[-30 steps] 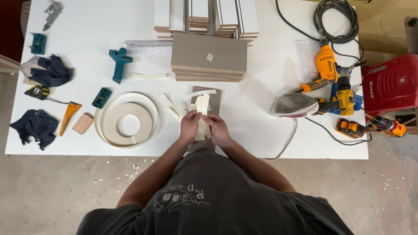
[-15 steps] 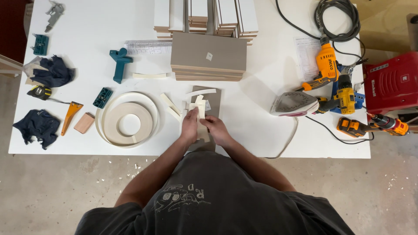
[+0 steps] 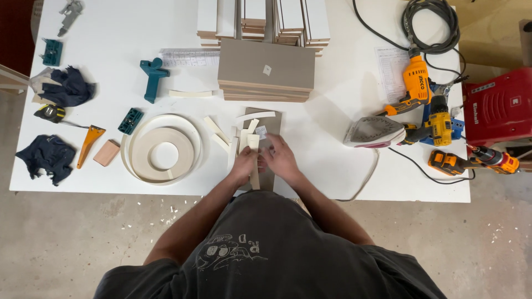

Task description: Applying adhesive edge banding strips to wooden boards on a workbench

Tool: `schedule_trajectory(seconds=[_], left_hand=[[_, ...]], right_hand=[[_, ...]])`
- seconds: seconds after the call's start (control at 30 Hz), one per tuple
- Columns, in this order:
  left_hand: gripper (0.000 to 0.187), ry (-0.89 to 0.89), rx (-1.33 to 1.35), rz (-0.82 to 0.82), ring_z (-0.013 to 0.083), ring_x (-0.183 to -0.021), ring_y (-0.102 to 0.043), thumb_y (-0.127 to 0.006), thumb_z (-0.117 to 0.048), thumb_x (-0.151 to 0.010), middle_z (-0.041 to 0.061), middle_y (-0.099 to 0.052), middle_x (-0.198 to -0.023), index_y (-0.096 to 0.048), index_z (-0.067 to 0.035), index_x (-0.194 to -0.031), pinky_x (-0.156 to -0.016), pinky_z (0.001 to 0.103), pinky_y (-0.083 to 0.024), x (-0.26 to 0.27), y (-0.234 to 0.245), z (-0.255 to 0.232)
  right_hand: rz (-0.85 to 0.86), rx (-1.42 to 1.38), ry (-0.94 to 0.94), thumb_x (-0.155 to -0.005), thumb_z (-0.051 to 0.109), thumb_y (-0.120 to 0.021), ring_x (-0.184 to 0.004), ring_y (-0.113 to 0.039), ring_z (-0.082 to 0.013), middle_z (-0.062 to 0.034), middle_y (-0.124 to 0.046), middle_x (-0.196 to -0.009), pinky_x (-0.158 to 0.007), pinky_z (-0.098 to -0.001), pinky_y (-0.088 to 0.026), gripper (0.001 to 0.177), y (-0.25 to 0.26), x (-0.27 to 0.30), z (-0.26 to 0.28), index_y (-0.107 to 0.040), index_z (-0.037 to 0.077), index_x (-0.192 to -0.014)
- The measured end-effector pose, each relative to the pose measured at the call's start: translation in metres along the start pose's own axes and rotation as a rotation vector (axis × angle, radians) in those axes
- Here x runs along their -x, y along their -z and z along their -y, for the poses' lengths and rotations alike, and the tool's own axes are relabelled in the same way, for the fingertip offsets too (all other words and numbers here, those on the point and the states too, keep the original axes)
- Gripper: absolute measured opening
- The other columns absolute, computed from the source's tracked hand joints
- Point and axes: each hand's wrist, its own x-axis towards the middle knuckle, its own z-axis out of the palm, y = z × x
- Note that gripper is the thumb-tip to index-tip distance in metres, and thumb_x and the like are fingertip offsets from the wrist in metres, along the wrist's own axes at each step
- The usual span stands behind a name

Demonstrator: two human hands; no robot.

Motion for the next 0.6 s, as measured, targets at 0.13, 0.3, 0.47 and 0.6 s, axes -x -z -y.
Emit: schedule_trajectory(seconds=[0.13, 0.3, 0.47, 0.6], left_hand=[[0.027, 0.074, 0.024, 0.063, 0.0316, -0.076, -0.070, -0.056, -0.007, -0.087, 0.020, -0.063, -0.085, -0.054, 0.003, -0.111, -0.065, 0.051, -0.064, 0.021, -0.002, 0.012], [0.032, 0.041, -0.014, 0.131, 0.0301, -0.075, -0.066, -0.058, -0.010, -0.089, 0.019, -0.062, -0.087, -0.060, 0.002, -0.119, -0.063, 0.048, -0.060, 0.055, -0.006, 0.000], [0.025, 0.014, 0.015, -0.012, 0.0184, -0.059, -0.056, -0.048, -0.008, -0.092, 0.007, -0.054, -0.070, -0.057, 0.001, -0.114, -0.051, 0.033, -0.049, 0.026, 0.019, 0.002], [0.022, -0.055, 0.195, -0.111, 0.0137, -0.061, -0.052, -0.044, -0.007, -0.095, 0.003, -0.047, -0.076, -0.052, 0.000, -0.114, -0.050, 0.028, -0.045, 0.024, 0.041, -0.018]], right_hand=[[0.349, 0.028, 0.025, -0.104, 0.015, -0.052, -0.117, -0.063, -0.0476, -0.0291, -0.062, -0.131, -0.098, -0.0548, -0.055, 0.042, 0.035, -0.020, 0.021, -0.053, 0.000, -0.143], [0.725, 0.166, -0.102, -0.109, 0.029, -0.036, -0.120, -0.064, -0.0402, -0.0210, -0.069, -0.128, -0.102, -0.0494, -0.051, 0.046, 0.038, -0.023, 0.015, -0.055, 0.013, -0.147], [0.449, 0.191, -0.030, -0.104, 0.023, -0.044, -0.117, -0.066, -0.0369, -0.0154, -0.071, -0.126, -0.100, -0.0488, -0.054, 0.038, -0.034, -0.071, -0.070, -0.062, 0.019, -0.138], [0.147, 0.569, 0.186, -0.098, 0.016, -0.057, -0.132, -0.055, -0.0332, -0.0115, -0.058, -0.145, -0.107, -0.0486, -0.049, 0.047, -0.096, -0.118, -0.157, -0.057, 0.014, -0.144]])
